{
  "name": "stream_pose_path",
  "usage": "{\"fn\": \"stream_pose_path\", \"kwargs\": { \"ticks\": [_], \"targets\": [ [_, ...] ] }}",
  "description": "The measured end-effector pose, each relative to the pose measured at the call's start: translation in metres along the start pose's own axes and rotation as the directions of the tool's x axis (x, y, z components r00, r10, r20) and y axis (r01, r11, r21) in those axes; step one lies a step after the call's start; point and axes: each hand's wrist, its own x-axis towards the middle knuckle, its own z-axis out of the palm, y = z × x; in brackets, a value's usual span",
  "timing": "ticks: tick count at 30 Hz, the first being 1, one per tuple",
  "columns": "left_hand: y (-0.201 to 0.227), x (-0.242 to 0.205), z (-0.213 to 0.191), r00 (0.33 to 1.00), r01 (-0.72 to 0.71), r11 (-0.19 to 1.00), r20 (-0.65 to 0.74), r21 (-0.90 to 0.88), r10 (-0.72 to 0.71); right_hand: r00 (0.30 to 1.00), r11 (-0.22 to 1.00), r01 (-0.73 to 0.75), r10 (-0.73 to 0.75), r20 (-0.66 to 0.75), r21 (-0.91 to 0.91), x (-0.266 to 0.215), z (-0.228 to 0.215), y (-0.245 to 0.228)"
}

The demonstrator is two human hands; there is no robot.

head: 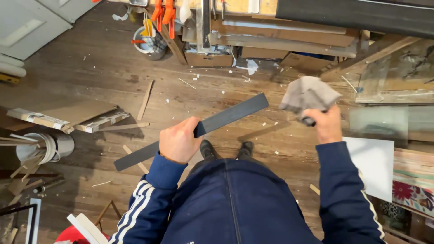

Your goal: Frame a sports jersey.

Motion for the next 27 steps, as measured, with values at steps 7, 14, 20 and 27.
{"fn": "stream_pose_path", "kwargs": {
  "ticks": [7, 14, 20, 27],
  "targets": [
    [-0.016, -0.008, -0.008, 0.997, -0.051, 0.992, 0.050, -0.119, 0.057, 0.752, 0.855, 0.468, -0.251, 0.609, -0.226, -0.039, 0.131, -0.108],
    [-0.008, -0.015, -0.019, 0.985, -0.167, 0.917, -0.095, -0.361, 0.142, 0.556, 0.669, 0.718, -0.385, 0.737, -0.192, -0.074, 0.209, -0.108],
    [-0.035, -0.038, -0.039, 0.991, -0.110, 0.880, -0.116, -0.462, 0.063, 0.577, 0.539, 0.754, -0.269, 0.771, -0.376, -0.062, 0.176, -0.078],
    [-0.047, -0.051, -0.050, 0.964, 0.102, 0.837, -0.155, -0.537, -0.217, 0.649, 0.408, 0.750, -0.302, 0.698, -0.521, -0.035, 0.148, -0.051]
  ]
}}
